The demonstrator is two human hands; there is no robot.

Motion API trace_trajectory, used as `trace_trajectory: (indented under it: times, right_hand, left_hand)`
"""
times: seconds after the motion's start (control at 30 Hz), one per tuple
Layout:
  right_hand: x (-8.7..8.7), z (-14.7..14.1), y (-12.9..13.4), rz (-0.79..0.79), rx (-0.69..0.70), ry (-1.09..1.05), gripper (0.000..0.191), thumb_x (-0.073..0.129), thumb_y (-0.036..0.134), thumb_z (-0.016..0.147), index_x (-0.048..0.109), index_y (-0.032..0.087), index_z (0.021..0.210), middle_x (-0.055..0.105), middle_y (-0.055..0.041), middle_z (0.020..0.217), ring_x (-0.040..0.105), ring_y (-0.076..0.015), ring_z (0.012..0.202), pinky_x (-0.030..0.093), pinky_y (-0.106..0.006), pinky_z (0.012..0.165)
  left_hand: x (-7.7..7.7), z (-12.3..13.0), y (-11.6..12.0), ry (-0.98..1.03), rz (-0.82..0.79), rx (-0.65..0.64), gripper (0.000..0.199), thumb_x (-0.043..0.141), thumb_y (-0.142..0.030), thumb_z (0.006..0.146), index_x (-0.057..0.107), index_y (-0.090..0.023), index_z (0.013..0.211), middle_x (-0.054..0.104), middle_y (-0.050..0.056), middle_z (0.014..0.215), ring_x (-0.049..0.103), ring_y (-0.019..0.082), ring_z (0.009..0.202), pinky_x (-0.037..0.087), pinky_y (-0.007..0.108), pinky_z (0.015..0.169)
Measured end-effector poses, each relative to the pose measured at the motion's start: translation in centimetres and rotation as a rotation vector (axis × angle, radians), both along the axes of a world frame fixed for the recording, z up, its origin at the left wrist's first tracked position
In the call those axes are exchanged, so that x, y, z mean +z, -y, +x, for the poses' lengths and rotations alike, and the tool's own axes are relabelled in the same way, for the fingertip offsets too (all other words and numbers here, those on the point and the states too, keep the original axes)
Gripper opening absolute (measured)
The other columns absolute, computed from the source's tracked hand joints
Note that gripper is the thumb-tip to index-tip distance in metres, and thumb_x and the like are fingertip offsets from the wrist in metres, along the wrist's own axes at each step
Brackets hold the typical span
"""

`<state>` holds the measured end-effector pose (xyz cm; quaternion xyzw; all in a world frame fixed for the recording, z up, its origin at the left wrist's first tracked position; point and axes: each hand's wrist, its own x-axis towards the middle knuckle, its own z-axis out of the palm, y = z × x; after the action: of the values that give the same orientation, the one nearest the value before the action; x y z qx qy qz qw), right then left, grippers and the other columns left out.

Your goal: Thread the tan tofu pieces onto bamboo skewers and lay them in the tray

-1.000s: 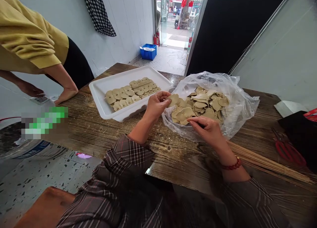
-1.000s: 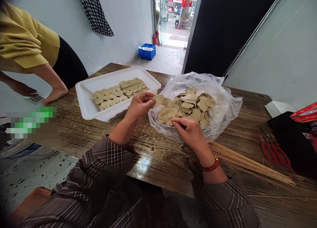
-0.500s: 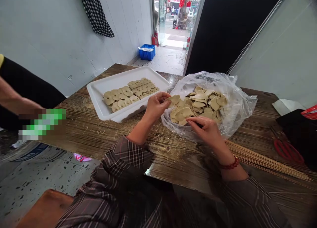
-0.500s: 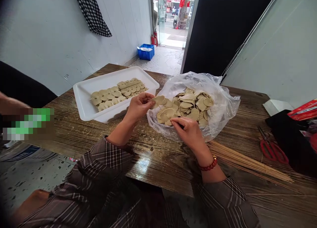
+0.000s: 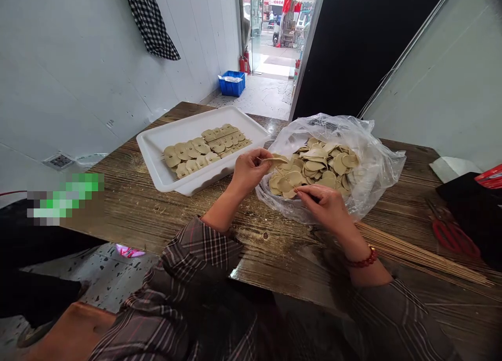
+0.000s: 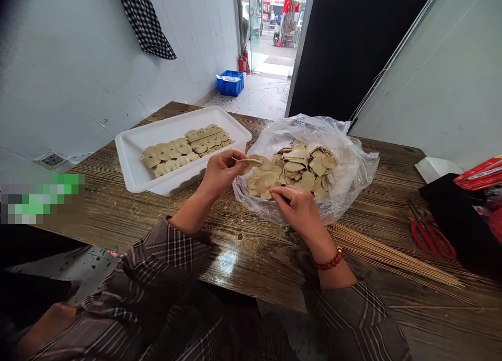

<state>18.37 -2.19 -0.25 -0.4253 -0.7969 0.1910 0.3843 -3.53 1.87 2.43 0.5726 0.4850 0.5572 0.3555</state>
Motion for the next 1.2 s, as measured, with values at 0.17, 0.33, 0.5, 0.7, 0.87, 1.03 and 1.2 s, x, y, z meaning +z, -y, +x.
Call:
trace_trajectory:
  times: [0.17,0.33,0.5,0.7,0.87,1.03,1.2]
  right_hand:
    - [-0.13,0.01,-0.02,0.007,0.006,0.007,0.020,0.057,0.030,0.092,0.077,0.023,0.092,0.077,-0.0053,0.090,0.071,-0.0208,0.081,0.053,-0.032,0.071]
    - [-0.41,-0.03,-0.12,0.030,-0.006,0.035,0.020,0.057,0.029,0.092,0.076,0.024,0.093,0.077,-0.0045,0.087,0.070,-0.0213,0.081,0.052,-0.032,0.071]
    - [-0.36,-0.12,-0.10,0.046,-0.013,0.017,0.021,0.056,0.031,0.093,0.076,0.024,0.093,0.077,-0.0055,0.089,0.071,-0.0213,0.082,0.054,-0.033,0.073]
    - [0.03,-0.36,0.13,0.064,-0.018,-0.012,0.022,0.056,0.030,0.093,0.077,0.025,0.094,0.078,-0.0060,0.093,0.072,-0.0225,0.086,0.056,-0.035,0.076]
    - [0.09,-0.29,0.12,0.061,0.008,-0.031,0.020,0.057,0.029,0.093,0.076,0.025,0.096,0.078,-0.0057,0.095,0.072,-0.0218,0.087,0.056,-0.035,0.079]
    - [0.11,-0.13,0.13,0.040,0.009,-0.046,0.019,0.058,0.029,0.093,0.077,0.025,0.096,0.078,-0.0059,0.095,0.072,-0.0222,0.087,0.057,-0.037,0.079]
    - [0.19,-0.32,0.25,0.029,0.010,-0.069,0.019,0.059,0.030,0.092,0.076,0.025,0.095,0.078,-0.0056,0.095,0.073,-0.0221,0.087,0.057,-0.036,0.080]
  left_hand:
    - [0.28,0.31,0.30,-0.036,0.008,-0.005,0.006,0.073,-0.021,0.073,0.069,-0.017,0.072,0.055,-0.003,0.057,0.041,0.007,0.051,0.029,0.023,0.050]
    - [-0.21,0.73,0.24,-0.007,-0.015,-0.070,0.018,0.078,-0.031,0.070,0.069,-0.016,0.074,0.057,-0.001,0.060,0.041,0.007,0.053,0.029,0.023,0.050]
    - [-0.55,0.69,0.13,0.110,-0.044,-0.059,0.016,0.075,-0.028,0.070,0.068,-0.015,0.076,0.058,-0.001,0.064,0.044,0.007,0.056,0.031,0.022,0.052]
    - [-0.34,0.42,0.02,0.311,-0.149,-0.082,0.016,0.074,-0.026,0.066,0.065,-0.016,0.074,0.056,-0.003,0.061,0.042,0.006,0.052,0.030,0.021,0.048]
    - [-0.30,0.33,0.07,0.406,-0.212,-0.103,0.020,0.075,-0.027,0.063,0.065,-0.015,0.075,0.056,-0.003,0.060,0.042,0.005,0.050,0.028,0.020,0.046]
    - [-0.32,0.16,0.03,0.452,-0.235,-0.114,0.017,0.074,-0.024,0.064,0.066,-0.015,0.076,0.056,-0.002,0.061,0.043,0.006,0.051,0.030,0.019,0.046]
    - [-0.56,0.43,0.07,0.521,-0.285,-0.152,0.019,0.076,-0.023,0.063,0.065,-0.014,0.076,0.056,-0.003,0.060,0.044,0.005,0.050,0.031,0.019,0.046]
